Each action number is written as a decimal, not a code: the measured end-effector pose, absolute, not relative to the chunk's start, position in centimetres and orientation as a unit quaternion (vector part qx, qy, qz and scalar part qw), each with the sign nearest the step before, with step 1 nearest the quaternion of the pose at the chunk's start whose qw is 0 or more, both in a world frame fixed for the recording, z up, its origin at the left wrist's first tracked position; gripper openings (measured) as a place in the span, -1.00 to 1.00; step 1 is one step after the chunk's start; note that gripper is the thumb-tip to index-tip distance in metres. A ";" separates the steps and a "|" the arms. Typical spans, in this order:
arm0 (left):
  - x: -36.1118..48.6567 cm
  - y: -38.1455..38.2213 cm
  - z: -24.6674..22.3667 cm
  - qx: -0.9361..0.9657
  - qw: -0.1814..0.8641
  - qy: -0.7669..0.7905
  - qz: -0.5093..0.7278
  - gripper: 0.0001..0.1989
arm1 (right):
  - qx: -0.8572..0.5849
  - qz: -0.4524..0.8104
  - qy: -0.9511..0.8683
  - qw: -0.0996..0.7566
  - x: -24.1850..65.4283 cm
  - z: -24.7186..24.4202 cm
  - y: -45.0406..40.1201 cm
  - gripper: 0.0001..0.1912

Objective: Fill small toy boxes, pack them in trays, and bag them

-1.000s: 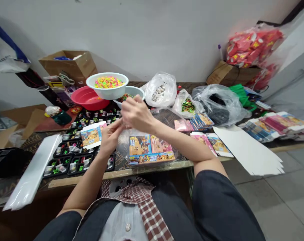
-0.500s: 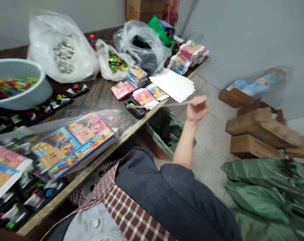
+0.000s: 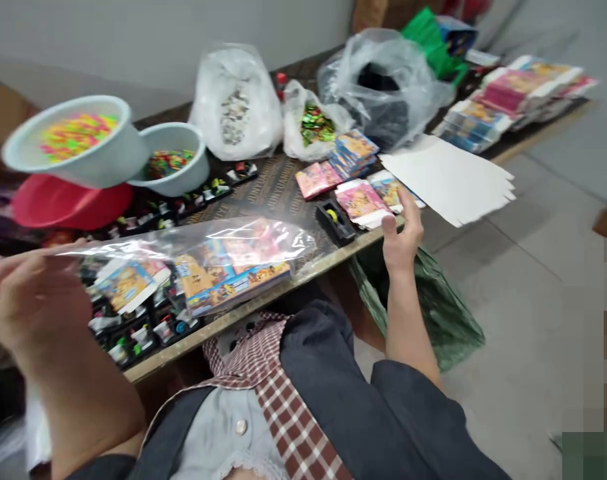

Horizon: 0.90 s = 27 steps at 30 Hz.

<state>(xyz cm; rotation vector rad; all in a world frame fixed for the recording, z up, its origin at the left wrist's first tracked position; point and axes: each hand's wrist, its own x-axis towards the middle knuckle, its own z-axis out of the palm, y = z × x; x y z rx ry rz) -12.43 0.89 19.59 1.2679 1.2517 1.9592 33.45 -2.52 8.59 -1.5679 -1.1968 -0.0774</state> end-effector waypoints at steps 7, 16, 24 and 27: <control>-13.5 0.9 19.8 0.515 0.278 0.425 0.690 -0.91 | -0.353 -0.073 -0.870 0.335 14.5 20.9 -2.8 -0.16; -8.5 -7.2 16.8 0.770 -0.071 0.333 0.539 -0.47 | -0.379 -0.051 -0.877 0.290 12.9 20.0 -1.1 -0.74; -5.3 -4.7 10.9 0.859 -0.032 0.422 0.287 -0.73 | -0.357 -0.075 -0.897 0.249 13.6 19.7 -1.7 -0.72; -5.7 -4.3 10.9 0.860 -0.016 0.399 0.317 -0.92 | -0.352 -0.064 -0.902 0.241 14.0 18.8 -1.8 -0.73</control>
